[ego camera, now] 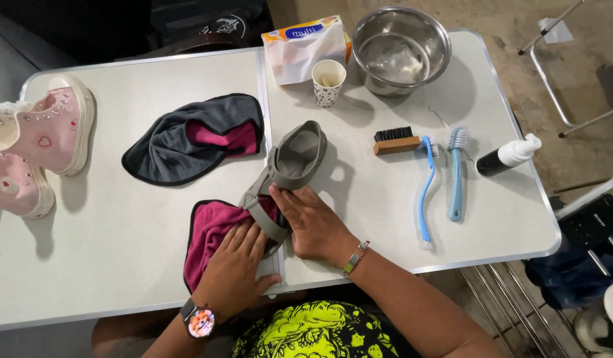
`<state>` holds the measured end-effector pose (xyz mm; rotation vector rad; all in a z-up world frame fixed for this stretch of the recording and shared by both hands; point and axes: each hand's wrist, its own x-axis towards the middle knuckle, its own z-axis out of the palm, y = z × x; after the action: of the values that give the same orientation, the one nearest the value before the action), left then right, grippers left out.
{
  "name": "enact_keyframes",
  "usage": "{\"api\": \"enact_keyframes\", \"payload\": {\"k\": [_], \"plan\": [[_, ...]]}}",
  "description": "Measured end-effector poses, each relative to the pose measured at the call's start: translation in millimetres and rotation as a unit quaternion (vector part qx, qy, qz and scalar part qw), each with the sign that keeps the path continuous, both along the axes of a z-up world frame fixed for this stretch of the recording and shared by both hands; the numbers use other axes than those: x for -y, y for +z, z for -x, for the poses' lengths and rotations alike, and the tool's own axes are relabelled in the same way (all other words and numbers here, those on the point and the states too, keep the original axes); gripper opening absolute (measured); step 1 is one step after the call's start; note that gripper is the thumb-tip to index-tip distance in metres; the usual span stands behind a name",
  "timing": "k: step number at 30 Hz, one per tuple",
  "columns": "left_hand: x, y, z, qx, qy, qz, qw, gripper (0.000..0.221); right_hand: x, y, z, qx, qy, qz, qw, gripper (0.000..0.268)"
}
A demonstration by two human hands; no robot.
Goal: A person is cleaning a grey sandal by wiping it thoroughly with a pink cloth on a white table.
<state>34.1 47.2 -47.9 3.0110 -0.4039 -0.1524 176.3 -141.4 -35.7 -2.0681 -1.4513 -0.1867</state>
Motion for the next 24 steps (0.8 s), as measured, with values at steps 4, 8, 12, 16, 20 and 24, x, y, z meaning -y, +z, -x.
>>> {"api": "enact_keyframes", "payload": {"k": [4, 8, 12, 16, 20, 24], "plan": [[-9.6, -0.6, 26.0, 0.018, 0.003, -0.003, 1.000, 0.084, 0.8, 2.2, 0.1, -0.010, 0.010, 0.005, 1.000, 0.087], [-14.9, 0.0, 32.8, 0.006, -0.011, 0.020, 1.000, 0.078, -0.9, 6.8, 2.1, -0.007, 0.017, 0.010, 1.000, 0.084], [-1.2, 10.9, 16.7, 0.007, -0.054, 0.037, 0.998, 0.079, -1.4, 6.2, 3.3, 0.025, 0.012, 0.006, 1.000, 0.079], [12.5, 12.6, -6.2, 0.033, -0.089, 0.066, 0.993, 0.073, -1.2, 2.2, 1.7, 0.019, 0.015, 0.022, 0.999, 0.085], [22.7, 18.5, -13.4, 0.051, -0.046, 0.026, 0.997, 0.072, -1.5, -1.0, 1.3, 0.023, 0.017, -0.007, 1.000, 0.086], [30.5, 15.5, -22.4, 0.043, 0.066, -0.040, 0.996, 0.098, -0.7, 2.7, 1.1, 0.010, 0.014, 0.007, 1.000, 0.085]]}}
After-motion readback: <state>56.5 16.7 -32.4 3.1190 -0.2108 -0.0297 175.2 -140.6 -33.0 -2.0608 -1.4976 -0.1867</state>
